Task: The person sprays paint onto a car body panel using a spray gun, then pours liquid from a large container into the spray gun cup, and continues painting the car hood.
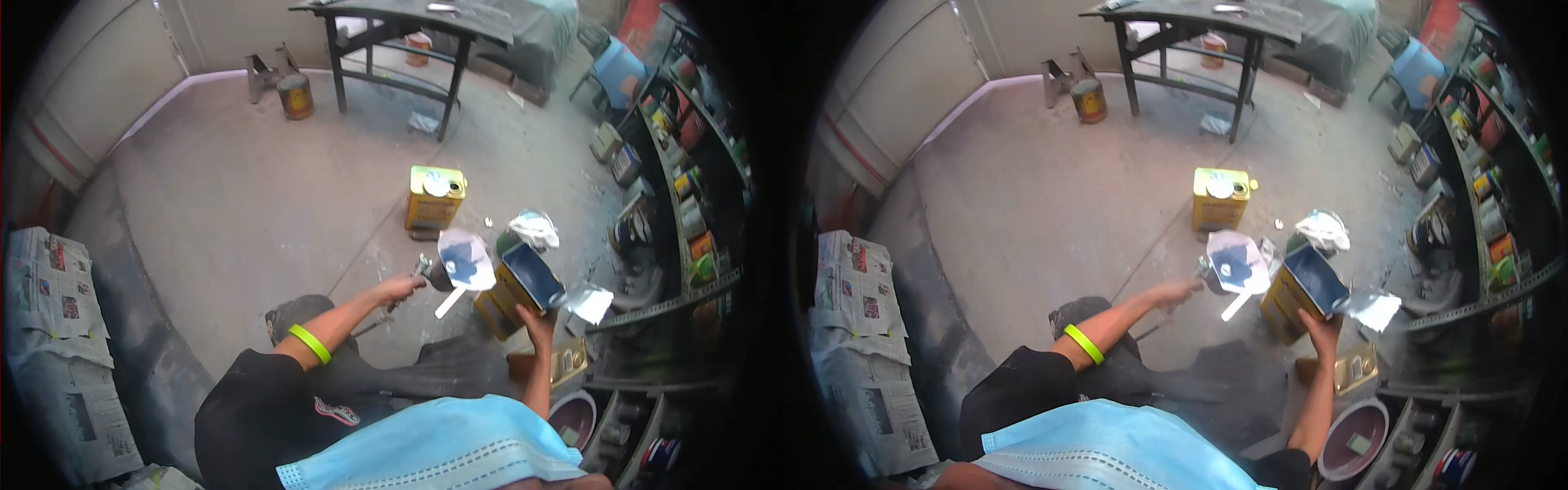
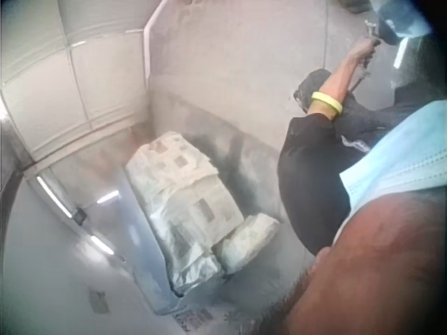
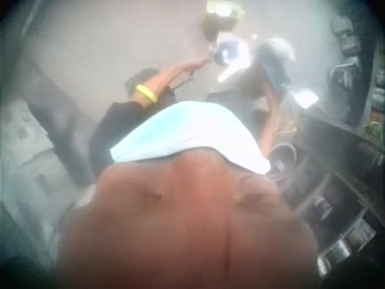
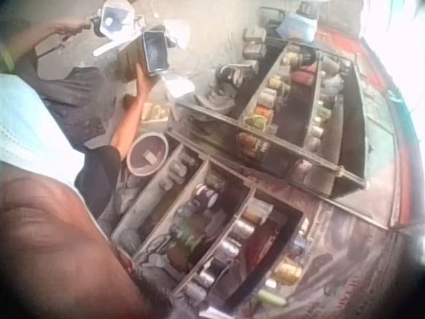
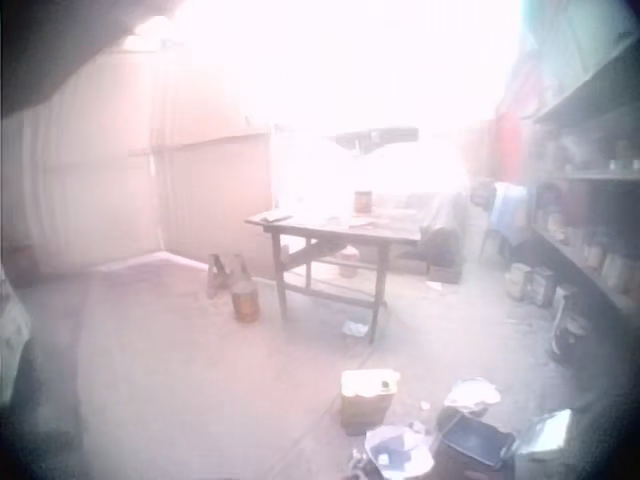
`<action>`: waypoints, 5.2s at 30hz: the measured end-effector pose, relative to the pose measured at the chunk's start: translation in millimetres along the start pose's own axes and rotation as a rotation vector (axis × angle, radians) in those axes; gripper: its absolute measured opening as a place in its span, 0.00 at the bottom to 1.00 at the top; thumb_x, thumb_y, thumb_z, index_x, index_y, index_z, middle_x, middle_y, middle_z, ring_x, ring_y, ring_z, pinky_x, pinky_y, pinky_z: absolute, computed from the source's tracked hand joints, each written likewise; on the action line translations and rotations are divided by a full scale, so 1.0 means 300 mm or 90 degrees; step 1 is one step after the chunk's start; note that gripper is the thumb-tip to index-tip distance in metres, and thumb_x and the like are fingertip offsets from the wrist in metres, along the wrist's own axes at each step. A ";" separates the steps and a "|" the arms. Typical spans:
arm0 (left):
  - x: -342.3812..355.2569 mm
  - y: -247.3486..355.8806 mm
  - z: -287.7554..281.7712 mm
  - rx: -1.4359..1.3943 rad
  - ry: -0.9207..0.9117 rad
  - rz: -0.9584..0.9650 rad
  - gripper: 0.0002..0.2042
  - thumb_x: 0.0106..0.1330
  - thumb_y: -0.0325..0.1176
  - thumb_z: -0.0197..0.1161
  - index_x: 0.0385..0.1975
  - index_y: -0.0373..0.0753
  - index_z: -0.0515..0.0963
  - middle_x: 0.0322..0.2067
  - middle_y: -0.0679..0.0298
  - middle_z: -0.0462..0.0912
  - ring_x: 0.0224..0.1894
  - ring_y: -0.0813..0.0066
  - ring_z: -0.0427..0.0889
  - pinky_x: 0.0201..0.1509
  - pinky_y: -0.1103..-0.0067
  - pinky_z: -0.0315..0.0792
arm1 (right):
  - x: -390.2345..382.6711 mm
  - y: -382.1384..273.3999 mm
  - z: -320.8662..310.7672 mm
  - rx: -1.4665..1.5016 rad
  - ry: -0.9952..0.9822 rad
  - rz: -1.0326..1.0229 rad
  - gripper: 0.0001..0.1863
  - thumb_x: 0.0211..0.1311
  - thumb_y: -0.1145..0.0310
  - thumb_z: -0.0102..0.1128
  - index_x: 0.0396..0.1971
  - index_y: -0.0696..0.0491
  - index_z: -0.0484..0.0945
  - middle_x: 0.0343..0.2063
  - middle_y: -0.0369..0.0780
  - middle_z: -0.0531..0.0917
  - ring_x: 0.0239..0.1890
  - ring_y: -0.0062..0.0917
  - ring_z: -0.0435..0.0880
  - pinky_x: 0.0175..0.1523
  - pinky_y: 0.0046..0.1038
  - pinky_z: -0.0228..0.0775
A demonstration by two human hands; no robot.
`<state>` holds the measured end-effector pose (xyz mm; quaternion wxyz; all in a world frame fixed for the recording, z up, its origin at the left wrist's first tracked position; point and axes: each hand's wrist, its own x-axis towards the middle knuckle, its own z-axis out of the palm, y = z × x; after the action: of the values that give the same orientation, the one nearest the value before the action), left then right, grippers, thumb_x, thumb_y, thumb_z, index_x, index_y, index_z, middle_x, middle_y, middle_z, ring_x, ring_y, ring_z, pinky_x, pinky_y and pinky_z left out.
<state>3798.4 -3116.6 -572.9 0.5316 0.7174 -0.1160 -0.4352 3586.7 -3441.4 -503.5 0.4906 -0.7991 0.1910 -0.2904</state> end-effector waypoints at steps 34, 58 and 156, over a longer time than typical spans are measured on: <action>-0.046 0.051 0.062 -0.086 -0.033 -0.049 0.13 0.60 0.40 0.58 0.38 0.38 0.73 0.20 0.72 0.65 0.23 0.83 0.62 0.24 0.80 0.57 | 0.024 -0.478 0.233 0.109 -0.144 0.294 0.24 0.69 0.53 0.56 0.47 0.63 0.78 0.24 0.37 0.81 0.19 0.18 0.80 0.25 0.19 0.73; -0.036 0.057 0.061 -0.085 -0.025 -0.050 0.15 0.59 0.40 0.59 0.41 0.39 0.72 0.22 0.73 0.65 0.23 0.83 0.61 0.26 0.81 0.57 | 0.178 -0.341 0.023 0.093 0.006 0.259 0.11 0.62 0.66 0.63 0.36 0.60 0.80 0.23 0.38 0.83 0.15 0.18 0.78 0.18 0.18 0.70; -0.091 0.032 -0.044 -0.163 0.143 -0.058 0.13 0.60 0.43 0.57 0.30 0.38 0.72 0.22 0.68 0.67 0.25 0.79 0.63 0.26 0.73 0.58 | 0.422 -0.658 0.561 -0.118 -0.508 -0.302 0.37 0.49 0.66 0.72 0.60 0.55 0.68 0.52 0.45 0.78 0.56 0.35 0.77 0.61 0.33 0.66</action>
<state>3794.7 -3094.6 -550.1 0.6082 0.6924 0.0330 -0.3868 3796.5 -3314.8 -350.6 0.3728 -0.9101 -0.1749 -0.0467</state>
